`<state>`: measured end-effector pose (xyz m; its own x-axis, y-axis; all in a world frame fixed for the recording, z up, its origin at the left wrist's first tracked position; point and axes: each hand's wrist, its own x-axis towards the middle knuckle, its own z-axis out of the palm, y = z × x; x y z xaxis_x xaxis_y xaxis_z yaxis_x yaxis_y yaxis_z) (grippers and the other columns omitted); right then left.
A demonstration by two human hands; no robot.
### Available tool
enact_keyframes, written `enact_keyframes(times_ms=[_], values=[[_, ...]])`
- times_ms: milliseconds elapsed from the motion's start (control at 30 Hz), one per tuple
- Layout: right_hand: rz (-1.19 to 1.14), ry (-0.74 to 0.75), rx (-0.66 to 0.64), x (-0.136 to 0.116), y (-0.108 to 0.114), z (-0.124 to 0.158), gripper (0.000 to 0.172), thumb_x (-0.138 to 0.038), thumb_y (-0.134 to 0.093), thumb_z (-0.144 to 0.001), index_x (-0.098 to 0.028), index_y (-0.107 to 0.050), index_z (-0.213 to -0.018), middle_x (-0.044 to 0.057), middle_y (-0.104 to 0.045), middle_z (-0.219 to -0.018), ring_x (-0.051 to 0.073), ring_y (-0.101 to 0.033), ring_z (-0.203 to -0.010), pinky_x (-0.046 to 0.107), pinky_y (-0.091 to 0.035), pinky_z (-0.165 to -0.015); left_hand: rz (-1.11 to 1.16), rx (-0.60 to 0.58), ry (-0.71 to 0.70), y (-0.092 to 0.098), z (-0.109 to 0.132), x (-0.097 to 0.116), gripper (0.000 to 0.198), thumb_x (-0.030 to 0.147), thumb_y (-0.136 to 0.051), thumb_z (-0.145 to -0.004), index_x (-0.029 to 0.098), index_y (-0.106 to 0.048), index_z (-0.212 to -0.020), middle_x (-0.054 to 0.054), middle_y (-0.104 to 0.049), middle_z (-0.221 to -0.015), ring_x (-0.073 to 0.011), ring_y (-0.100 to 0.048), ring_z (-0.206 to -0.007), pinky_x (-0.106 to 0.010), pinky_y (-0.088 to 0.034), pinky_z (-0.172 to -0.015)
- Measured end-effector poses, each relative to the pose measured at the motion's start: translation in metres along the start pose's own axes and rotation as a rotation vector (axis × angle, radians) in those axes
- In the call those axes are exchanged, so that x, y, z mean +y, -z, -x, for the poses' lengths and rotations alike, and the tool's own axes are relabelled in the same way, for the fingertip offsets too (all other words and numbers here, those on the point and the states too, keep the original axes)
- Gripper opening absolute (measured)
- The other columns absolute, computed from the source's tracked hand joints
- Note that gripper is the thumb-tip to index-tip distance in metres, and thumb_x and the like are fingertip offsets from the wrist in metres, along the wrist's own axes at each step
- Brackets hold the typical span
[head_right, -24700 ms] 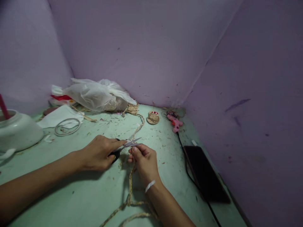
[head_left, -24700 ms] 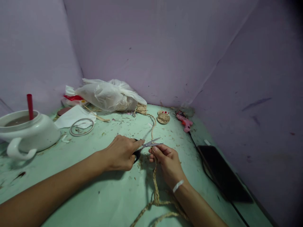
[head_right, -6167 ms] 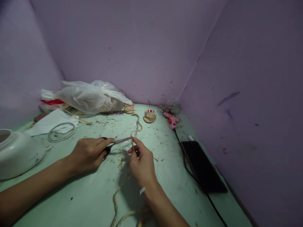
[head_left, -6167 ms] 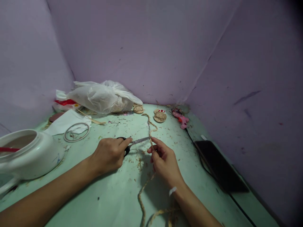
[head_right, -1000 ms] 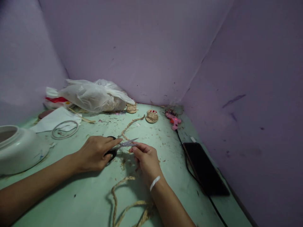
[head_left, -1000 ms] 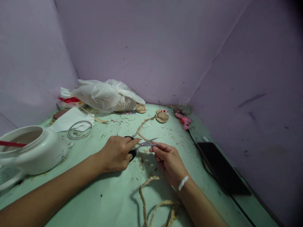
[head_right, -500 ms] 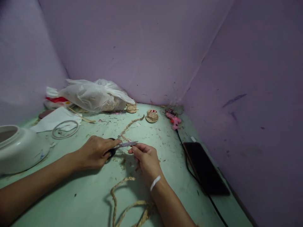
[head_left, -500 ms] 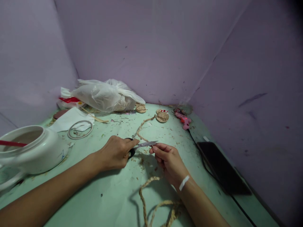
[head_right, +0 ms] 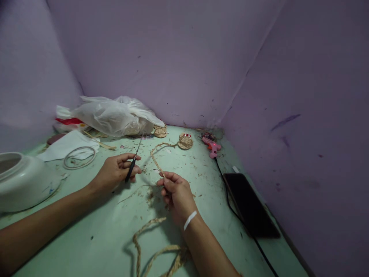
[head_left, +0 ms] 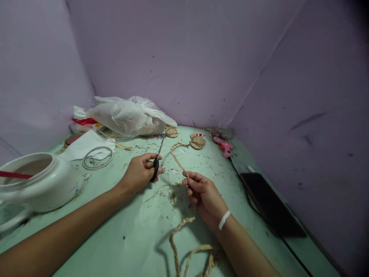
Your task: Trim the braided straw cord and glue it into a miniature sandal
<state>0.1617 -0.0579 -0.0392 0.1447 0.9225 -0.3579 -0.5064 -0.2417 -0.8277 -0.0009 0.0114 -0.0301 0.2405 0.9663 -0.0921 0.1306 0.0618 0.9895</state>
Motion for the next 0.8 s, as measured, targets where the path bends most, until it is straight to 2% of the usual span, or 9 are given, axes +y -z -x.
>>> enact_keyframes(times_ms=[167, 300, 433, 533, 633, 800], values=[[0.026, -0.008, -0.038, 0.004, -0.003, 0.003, 0.022, -0.015, -0.065, -0.055, -0.013, -0.060, -0.076, -0.001, -0.061, -0.058, 0.004, -0.044, -0.037, 0.013, -0.029, -0.031, 0.146, 0.011, 0.049, -0.012, 0.003, 0.002, 0.048, 0.029, -0.072, -0.050, 0.014, -0.052, -0.090, 0.000, -0.060, -0.055, -0.0100, -0.052, -0.043, -0.016, -0.030, -0.038], [0.034, -0.031, -0.068, 0.005, -0.003, 0.004, 0.018, -0.014, -0.065, -0.055, -0.013, -0.060, -0.073, 0.000, -0.062, -0.058, 0.006, -0.048, -0.040, 0.015, -0.035, -0.034, 0.256, 0.035, 0.050, -0.027, -0.001, 0.007, 0.043, 0.026, -0.069, -0.053, 0.014, -0.051, -0.090, 0.000, -0.061, -0.058, -0.0092, -0.054, -0.044, -0.016, -0.030, -0.039], [0.029, -0.075, -0.112, 0.005, -0.004, 0.005, 0.016, -0.012, -0.065, -0.054, -0.012, -0.061, -0.070, 0.002, -0.063, -0.060, 0.008, -0.052, -0.044, 0.018, -0.042, -0.041, 0.323, 0.098, 0.051, -0.035, -0.013, 0.020, 0.041, 0.018, -0.066, -0.051, 0.014, -0.050, -0.089, 0.003, -0.058, -0.052, -0.0076, -0.050, -0.040, -0.016, -0.029, -0.038], [0.027, -0.057, -0.116, 0.004, -0.004, 0.006, 0.019, -0.014, -0.069, -0.054, -0.012, -0.064, -0.072, 0.004, -0.066, -0.067, 0.009, -0.056, -0.049, 0.021, -0.046, -0.049, 0.307, 0.060, 0.023, -0.037, -0.018, 0.027, 0.042, 0.017, -0.067, -0.048, 0.014, -0.051, -0.086, 0.004, -0.056, -0.049, -0.0072, -0.048, -0.038, -0.016, -0.030, -0.038], [0.018, -0.008, -0.117, 0.004, -0.005, 0.007, 0.026, -0.023, -0.073, -0.056, -0.013, -0.066, -0.079, 0.006, -0.068, -0.074, 0.010, -0.057, -0.053, 0.024, -0.047, -0.054, 0.282, 0.012, -0.020, -0.040, -0.015, 0.028, 0.044, 0.019, -0.069, -0.046, 0.013, -0.051, -0.086, 0.005, -0.055, -0.049, -0.0078, -0.048, -0.038, -0.017, -0.032, -0.038], [0.089, 0.104, -0.063, 0.004, -0.005, 0.006, 0.025, -0.027, -0.077, -0.050, -0.012, -0.070, -0.068, 0.002, -0.064, -0.059, 0.010, -0.053, -0.049, 0.022, -0.045, -0.049, 0.259, -0.061, -0.027, -0.047, -0.008, 0.026, 0.044, 0.018, -0.070, -0.046, 0.013, -0.051, -0.085, 0.005, -0.054, -0.050, -0.0085, -0.049, -0.039, -0.019, -0.035, -0.039]])
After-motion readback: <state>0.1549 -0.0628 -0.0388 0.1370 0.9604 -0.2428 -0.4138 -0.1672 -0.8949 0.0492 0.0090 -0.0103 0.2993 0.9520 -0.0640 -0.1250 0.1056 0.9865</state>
